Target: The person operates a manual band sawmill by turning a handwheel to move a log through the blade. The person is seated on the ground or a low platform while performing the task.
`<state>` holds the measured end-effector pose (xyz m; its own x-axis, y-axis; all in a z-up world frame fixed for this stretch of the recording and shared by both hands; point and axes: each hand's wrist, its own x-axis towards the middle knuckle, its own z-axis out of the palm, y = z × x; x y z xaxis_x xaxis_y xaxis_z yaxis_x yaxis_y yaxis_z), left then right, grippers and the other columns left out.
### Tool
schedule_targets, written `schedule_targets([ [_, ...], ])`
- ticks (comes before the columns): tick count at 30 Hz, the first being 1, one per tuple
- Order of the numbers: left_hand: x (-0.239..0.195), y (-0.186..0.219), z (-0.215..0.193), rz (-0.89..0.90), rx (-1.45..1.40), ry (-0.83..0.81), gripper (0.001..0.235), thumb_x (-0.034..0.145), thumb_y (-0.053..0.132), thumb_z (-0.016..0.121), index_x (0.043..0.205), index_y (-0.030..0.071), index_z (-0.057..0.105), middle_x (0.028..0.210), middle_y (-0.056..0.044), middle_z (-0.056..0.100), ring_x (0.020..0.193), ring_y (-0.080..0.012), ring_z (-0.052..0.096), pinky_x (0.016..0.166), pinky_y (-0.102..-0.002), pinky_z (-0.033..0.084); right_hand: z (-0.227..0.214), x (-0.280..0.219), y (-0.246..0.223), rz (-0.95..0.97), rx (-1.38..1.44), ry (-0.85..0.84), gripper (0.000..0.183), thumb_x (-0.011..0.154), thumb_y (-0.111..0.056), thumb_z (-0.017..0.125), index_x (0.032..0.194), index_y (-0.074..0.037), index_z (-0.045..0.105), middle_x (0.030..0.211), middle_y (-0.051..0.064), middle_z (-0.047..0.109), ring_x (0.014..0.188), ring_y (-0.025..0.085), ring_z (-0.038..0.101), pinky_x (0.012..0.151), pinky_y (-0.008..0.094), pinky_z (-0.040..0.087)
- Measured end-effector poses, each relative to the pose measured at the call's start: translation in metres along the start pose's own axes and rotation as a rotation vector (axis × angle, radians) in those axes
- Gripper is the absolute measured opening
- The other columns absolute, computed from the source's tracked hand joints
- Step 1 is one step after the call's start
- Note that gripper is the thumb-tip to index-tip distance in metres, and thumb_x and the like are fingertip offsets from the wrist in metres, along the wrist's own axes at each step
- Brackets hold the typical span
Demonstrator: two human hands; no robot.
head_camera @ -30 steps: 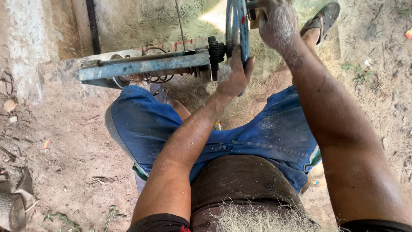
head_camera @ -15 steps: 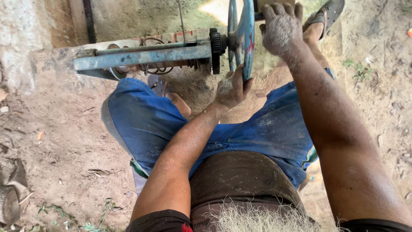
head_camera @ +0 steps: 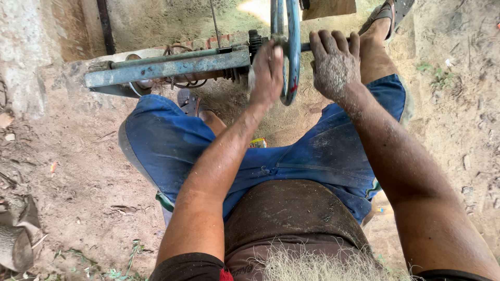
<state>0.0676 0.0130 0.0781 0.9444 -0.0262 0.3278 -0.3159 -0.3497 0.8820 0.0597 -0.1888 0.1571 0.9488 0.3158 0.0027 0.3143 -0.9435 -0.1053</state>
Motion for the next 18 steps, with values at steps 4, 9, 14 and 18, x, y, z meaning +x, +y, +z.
schedule_targets([
  [4,0.052,-0.008,0.007,-0.225,-0.147,-0.088,0.077,0.107,0.064,0.035,0.145,-0.002,0.045,0.122,-0.023,0.065,0.115,-0.0315,0.068,0.095,-0.052,0.062,0.002,-0.015,-0.008,-0.023,-0.003,0.027,0.078,0.093,-0.019,0.071,0.162,-0.005,0.035,0.156,0.019,0.043,0.146,0.038,0.036,0.120,0.067,0.016],
  [9,0.109,-0.023,0.031,-0.375,-0.106,-0.174,0.091,0.099,0.068,0.034,0.147,-0.009,0.040,0.107,-0.028,0.072,0.099,-0.0311,0.077,0.084,-0.050,0.067,0.003,-0.028,-0.017,0.013,0.003,-0.008,0.086,0.090,-0.027,0.073,0.162,-0.007,0.031,0.160,0.020,0.038,0.148,0.040,0.033,0.119,0.068,0.017],
  [14,0.140,-0.026,0.049,-0.258,0.015,-0.177,0.089,0.104,0.064,0.042,0.142,-0.015,0.035,0.102,-0.020,0.063,0.084,-0.0247,0.071,0.070,-0.044,0.067,0.001,-0.037,-0.024,0.028,-0.035,-0.096,0.092,0.089,-0.032,0.073,0.163,-0.009,0.023,0.163,0.020,0.031,0.150,0.042,0.028,0.119,0.069,0.017],
  [18,0.133,-0.015,0.048,-0.544,-0.026,-0.361,0.059,0.103,0.049,0.047,0.121,-0.007,0.054,0.085,-0.020,0.068,0.060,-0.0224,0.065,0.047,-0.036,0.059,-0.003,-0.043,-0.028,0.028,-0.054,-0.219,0.098,0.088,-0.035,0.074,0.164,-0.007,0.019,0.163,0.020,0.028,0.150,0.040,0.027,0.119,0.069,0.018],
])
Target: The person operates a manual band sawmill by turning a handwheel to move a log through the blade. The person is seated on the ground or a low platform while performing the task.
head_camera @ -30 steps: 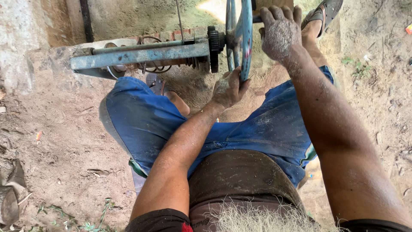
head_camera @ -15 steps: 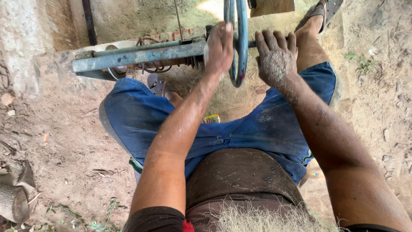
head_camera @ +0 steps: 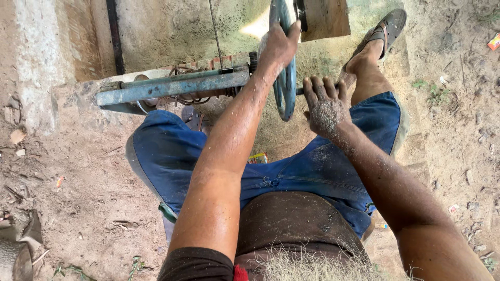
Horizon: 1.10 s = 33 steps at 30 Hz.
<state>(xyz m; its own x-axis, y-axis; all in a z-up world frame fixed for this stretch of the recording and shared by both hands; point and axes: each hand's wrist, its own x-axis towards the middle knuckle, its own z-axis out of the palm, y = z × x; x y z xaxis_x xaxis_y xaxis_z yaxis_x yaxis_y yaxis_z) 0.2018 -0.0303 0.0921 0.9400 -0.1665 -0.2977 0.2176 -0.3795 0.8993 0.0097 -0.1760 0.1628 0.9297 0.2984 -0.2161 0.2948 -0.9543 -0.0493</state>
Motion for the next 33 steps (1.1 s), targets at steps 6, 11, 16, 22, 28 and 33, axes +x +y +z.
schedule_targets([
  [6,-0.046,-0.008,0.013,0.229,-0.149,-0.005,0.044,0.106,0.035,0.046,0.122,-0.006,0.043,0.094,-0.021,0.061,0.063,-0.0162,0.064,0.041,-0.032,0.058,0.009,-0.005,-0.007,0.004,-0.008,-0.140,0.100,0.087,-0.039,0.075,0.162,-0.008,0.016,0.165,0.018,0.025,0.150,0.039,0.027,0.117,0.069,0.021],
  [11,-0.090,-0.017,0.021,0.375,0.025,0.101,0.050,0.109,0.038,0.048,0.132,-0.005,0.044,0.091,-0.016,0.062,0.064,-0.0146,0.062,0.047,-0.030,0.059,0.014,0.002,-0.008,-0.054,0.014,-0.286,0.099,0.091,-0.040,0.074,0.160,-0.006,0.013,0.163,0.023,0.020,0.147,0.045,0.026,0.112,0.072,0.024],
  [16,-0.128,-0.029,0.028,0.284,0.039,0.066,0.062,0.106,0.040,0.045,0.145,-0.007,0.032,0.080,-0.012,0.062,0.053,-0.0154,0.060,0.038,-0.033,0.056,0.023,0.029,0.001,-0.016,0.097,-0.654,0.074,0.097,-0.030,0.066,0.159,-0.017,0.027,0.159,0.015,0.037,0.139,0.034,0.044,0.113,0.059,0.040],
  [22,-0.144,-0.054,0.043,0.427,0.183,0.123,0.074,0.107,0.044,0.043,0.149,-0.014,0.023,0.083,-0.017,0.063,0.051,-0.0154,0.061,0.039,-0.031,0.057,0.014,0.083,0.039,0.039,0.636,-0.384,0.043,0.101,-0.023,0.058,0.142,-0.011,0.053,0.130,0.013,0.065,0.113,0.023,0.063,0.102,0.042,0.054],
  [28,-0.156,-0.103,0.053,0.683,1.147,0.229,0.062,0.112,0.042,0.047,0.137,-0.015,0.044,0.091,-0.026,0.065,0.066,-0.0238,0.068,0.051,-0.031,0.061,-0.034,0.124,0.035,0.352,1.357,-0.088,0.042,0.110,-0.036,0.049,0.137,-0.006,0.058,0.117,0.012,0.073,0.099,0.018,0.072,0.089,0.035,0.063],
  [33,-0.158,-0.146,0.054,1.302,2.350,0.816,0.053,0.108,0.044,0.064,0.093,-0.006,0.068,0.096,-0.021,0.069,0.088,-0.0274,0.072,0.058,-0.032,0.060,-0.063,0.150,0.014,0.305,1.184,0.045,0.047,0.107,-0.038,0.052,0.140,-0.004,0.058,0.110,0.011,0.072,0.096,0.019,0.071,0.083,0.037,0.064],
])
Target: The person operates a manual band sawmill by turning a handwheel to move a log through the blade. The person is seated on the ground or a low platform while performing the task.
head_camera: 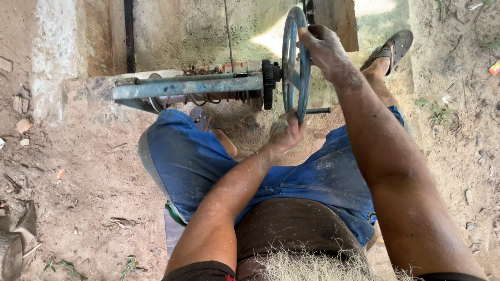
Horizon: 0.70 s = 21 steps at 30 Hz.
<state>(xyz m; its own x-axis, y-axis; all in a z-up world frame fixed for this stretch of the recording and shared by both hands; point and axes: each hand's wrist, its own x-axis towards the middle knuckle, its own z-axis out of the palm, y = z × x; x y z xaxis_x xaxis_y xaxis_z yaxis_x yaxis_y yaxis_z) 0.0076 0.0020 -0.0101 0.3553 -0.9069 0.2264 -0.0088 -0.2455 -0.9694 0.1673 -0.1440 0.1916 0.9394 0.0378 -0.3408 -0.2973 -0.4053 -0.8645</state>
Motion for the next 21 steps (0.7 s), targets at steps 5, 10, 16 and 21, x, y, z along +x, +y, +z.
schedule_targets([
  [5,-0.018,0.044,0.001,0.415,-0.129,-0.057,0.045,0.101,0.049,0.060,0.094,0.006,0.071,0.094,-0.016,0.070,0.092,-0.0248,0.070,0.070,-0.033,0.060,0.019,0.012,-0.019,0.196,-0.080,0.046,0.053,0.103,-0.041,0.054,0.137,-0.001,0.048,0.091,0.008,0.076,0.075,0.012,0.075,0.065,0.027,0.067],
  [10,-0.022,0.082,0.006,0.432,-0.573,-0.395,0.038,0.101,0.037,0.059,0.120,0.004,0.062,0.108,-0.020,0.064,0.097,-0.0229,0.067,0.073,-0.034,0.060,0.029,-0.010,0.003,0.006,-0.052,0.002,0.041,0.112,-0.036,0.042,0.122,0.003,0.049,0.077,0.012,0.069,0.057,0.014,0.068,0.048,0.027,0.061],
  [16,0.002,0.000,0.020,-0.611,-2.093,-1.216,0.053,0.093,0.013,0.058,0.142,0.001,0.042,0.122,-0.023,0.059,0.085,-0.0216,0.067,0.061,-0.033,0.061,0.040,-0.031,0.032,-0.092,-0.073,0.010,0.041,0.110,-0.041,0.039,0.122,-0.001,0.038,0.070,0.009,0.066,0.053,0.017,0.066,0.043,0.032,0.059],
  [21,0.011,-0.063,0.036,-1.086,-2.351,-1.163,0.046,0.098,0.013,0.056,0.142,0.002,0.050,0.112,-0.022,0.074,0.068,-0.0173,0.069,0.056,-0.032,0.060,0.051,-0.039,0.074,-0.140,-0.149,0.023,0.044,0.111,-0.040,0.039,0.126,0.001,0.033,0.074,0.013,0.068,0.056,0.022,0.069,0.046,0.035,0.061],
])
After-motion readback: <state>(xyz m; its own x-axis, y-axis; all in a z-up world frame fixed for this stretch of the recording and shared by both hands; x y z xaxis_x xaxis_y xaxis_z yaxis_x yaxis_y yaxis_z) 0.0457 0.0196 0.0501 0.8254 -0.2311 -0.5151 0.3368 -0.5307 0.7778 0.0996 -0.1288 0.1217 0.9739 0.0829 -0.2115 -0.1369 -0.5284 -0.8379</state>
